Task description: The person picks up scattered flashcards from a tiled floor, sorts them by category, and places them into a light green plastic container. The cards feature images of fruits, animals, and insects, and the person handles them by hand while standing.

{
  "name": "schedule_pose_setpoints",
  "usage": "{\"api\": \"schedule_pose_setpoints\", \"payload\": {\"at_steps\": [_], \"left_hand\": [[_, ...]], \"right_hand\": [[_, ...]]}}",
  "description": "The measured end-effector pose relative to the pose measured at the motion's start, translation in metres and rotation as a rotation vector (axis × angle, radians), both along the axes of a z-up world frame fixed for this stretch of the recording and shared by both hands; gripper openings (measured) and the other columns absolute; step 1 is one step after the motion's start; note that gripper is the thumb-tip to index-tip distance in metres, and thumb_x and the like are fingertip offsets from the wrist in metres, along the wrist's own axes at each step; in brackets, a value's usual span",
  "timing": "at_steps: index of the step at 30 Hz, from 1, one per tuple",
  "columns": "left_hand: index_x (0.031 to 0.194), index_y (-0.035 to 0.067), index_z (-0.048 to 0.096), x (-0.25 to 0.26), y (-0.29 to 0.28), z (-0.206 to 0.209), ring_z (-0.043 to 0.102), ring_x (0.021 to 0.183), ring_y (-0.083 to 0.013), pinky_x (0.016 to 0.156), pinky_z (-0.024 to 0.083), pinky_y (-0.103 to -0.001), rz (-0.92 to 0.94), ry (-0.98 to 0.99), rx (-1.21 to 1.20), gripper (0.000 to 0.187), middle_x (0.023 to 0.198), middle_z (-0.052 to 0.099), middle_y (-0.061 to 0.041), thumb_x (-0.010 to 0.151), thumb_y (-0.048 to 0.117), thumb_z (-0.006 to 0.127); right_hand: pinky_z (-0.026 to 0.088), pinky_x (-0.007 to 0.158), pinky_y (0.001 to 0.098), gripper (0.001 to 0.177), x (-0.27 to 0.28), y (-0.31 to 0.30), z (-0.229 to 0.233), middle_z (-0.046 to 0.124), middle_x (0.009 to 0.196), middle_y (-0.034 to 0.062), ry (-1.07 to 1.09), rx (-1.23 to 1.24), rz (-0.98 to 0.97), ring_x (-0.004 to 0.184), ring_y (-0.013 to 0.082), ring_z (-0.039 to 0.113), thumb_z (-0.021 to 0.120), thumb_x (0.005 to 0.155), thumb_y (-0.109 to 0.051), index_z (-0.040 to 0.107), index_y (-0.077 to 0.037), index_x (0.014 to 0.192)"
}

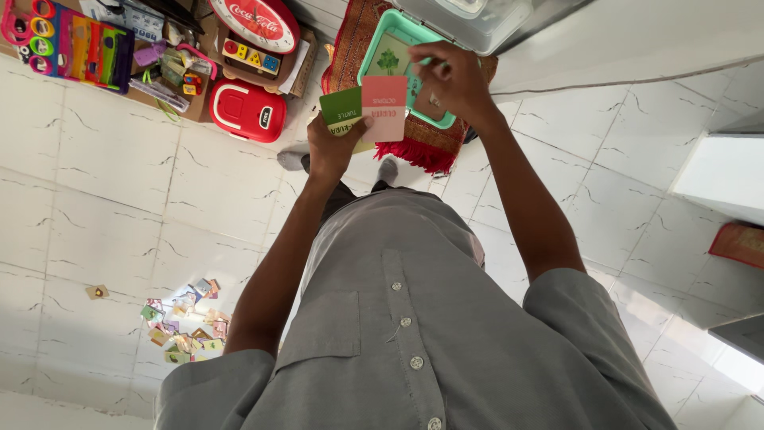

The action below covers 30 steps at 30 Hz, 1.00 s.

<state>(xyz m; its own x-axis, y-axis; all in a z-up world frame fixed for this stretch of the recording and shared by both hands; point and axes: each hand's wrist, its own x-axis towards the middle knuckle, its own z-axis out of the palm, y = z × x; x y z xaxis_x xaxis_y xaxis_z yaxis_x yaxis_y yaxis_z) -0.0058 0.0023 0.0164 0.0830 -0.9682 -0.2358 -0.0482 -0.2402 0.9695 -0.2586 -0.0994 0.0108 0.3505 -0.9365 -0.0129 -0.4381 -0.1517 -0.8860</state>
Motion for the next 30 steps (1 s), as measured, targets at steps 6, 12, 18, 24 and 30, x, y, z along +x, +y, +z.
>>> {"api": "schedule_pose_setpoints", "payload": {"at_steps": [6,12,18,24,30], "left_hand": [[0.109,-0.003,0.071,-0.002,-0.004,0.007,0.075,0.086,-0.0117,0.077,0.063,-0.029,-0.025,-0.041,-0.017,0.033,0.098,0.079,-0.009,0.085,0.015,0.086],[0.112,-0.002,0.070,0.000,-0.004,0.010,0.074,0.087,-0.0111,0.078,0.062,-0.028,-0.004,-0.010,-0.056,0.035,0.100,0.079,-0.009,0.085,0.013,0.087],[0.108,-0.003,0.071,-0.004,-0.006,0.002,0.072,0.082,-0.0101,0.073,0.061,-0.028,0.033,-0.033,-0.072,0.033,0.095,0.078,-0.008,0.085,0.014,0.088],[0.109,0.000,0.073,-0.004,-0.014,-0.009,0.070,0.080,-0.0083,0.072,0.058,-0.027,0.069,-0.011,-0.033,0.032,0.094,0.077,-0.004,0.087,0.019,0.084],[0.115,0.001,0.071,0.002,-0.019,-0.024,0.065,0.084,-0.0065,0.076,0.055,-0.025,0.126,0.204,0.072,0.026,0.098,0.074,-0.002,0.098,0.021,0.075]], "right_hand": [[0.057,0.080,0.0287,0.029,0.018,-0.004,0.033,0.077,0.119,0.0084,-0.126,-0.009,0.240,0.103,0.0128,0.072,0.056,0.108,-0.015,0.069,-0.011,0.133],[0.052,0.061,0.0254,0.054,0.017,-0.014,0.023,0.067,0.078,0.0053,0.079,0.420,0.190,0.066,0.0089,0.062,0.043,0.108,-0.052,0.071,-0.009,0.126],[0.040,0.044,0.0251,0.058,0.011,-0.017,0.006,0.061,0.065,0.0030,-0.125,0.928,0.062,0.049,0.0081,0.051,0.051,0.107,-0.056,0.071,-0.002,0.098],[0.049,0.053,0.0248,0.042,-0.005,-0.018,0.000,0.074,0.079,0.0097,-0.394,0.985,-0.027,0.061,0.0127,0.066,0.058,0.105,-0.038,0.072,0.002,0.101],[0.053,0.066,0.0238,0.035,-0.041,-0.019,-0.005,0.075,0.094,0.0087,-0.462,0.775,-0.130,0.076,0.0125,0.066,0.058,0.105,-0.029,0.074,0.001,0.111]]}}
